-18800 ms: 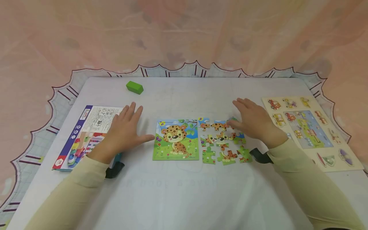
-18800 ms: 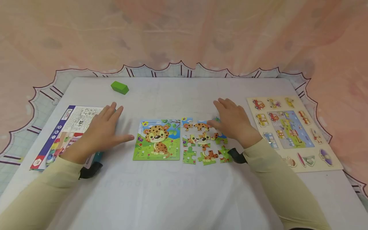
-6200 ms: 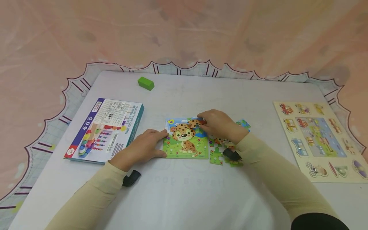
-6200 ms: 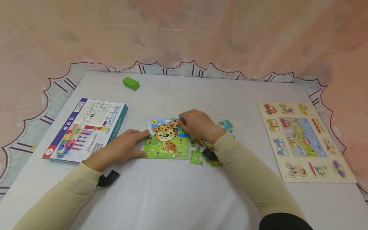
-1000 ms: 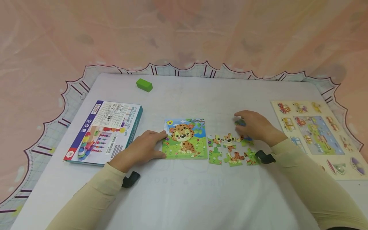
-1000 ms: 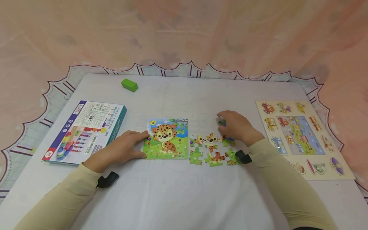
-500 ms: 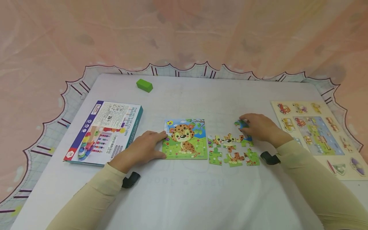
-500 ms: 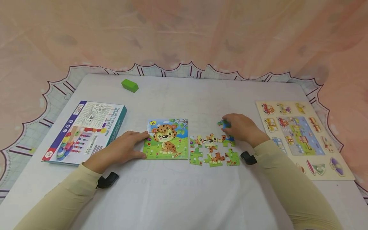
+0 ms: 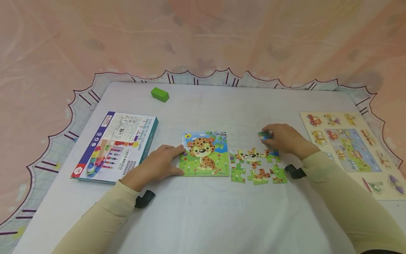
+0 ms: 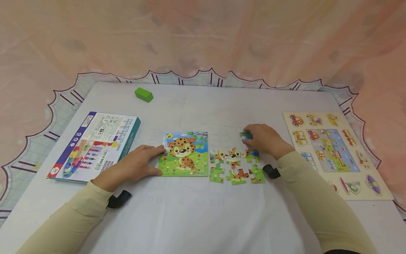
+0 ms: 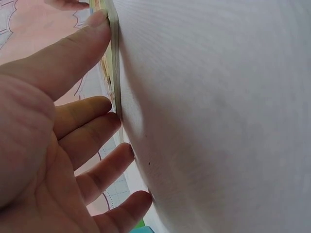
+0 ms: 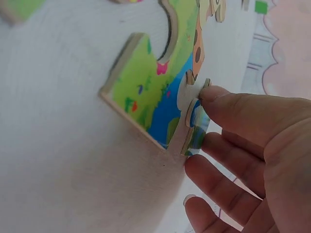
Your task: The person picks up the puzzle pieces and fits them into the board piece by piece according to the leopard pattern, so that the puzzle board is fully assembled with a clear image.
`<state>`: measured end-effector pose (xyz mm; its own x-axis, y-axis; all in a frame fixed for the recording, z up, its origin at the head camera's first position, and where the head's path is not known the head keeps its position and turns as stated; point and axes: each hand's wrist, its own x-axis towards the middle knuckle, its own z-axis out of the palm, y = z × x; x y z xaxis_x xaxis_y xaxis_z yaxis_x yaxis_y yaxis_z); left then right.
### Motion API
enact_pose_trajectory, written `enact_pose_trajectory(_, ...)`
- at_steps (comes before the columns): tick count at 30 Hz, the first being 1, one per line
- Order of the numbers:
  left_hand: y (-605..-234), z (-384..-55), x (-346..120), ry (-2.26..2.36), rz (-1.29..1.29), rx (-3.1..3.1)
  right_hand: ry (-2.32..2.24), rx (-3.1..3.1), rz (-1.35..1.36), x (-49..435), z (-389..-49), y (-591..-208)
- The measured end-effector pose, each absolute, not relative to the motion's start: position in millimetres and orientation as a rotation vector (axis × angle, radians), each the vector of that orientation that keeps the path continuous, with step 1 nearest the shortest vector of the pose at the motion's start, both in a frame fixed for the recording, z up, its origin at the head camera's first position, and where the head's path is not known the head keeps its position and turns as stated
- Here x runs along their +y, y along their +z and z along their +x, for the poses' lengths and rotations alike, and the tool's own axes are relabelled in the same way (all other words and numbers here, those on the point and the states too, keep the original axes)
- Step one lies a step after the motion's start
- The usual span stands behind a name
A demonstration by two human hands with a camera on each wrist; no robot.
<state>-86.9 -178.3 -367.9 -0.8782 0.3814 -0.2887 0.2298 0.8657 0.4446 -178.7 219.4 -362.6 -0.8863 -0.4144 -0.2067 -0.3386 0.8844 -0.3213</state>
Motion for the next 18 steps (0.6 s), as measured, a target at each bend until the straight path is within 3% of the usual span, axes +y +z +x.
enact_pose_trajectory(18,-367.7,-86.9,-178.3,0.568,0.46,2.664,-0.412,2.78,-0.49,216.4,-182.9,-363.5)
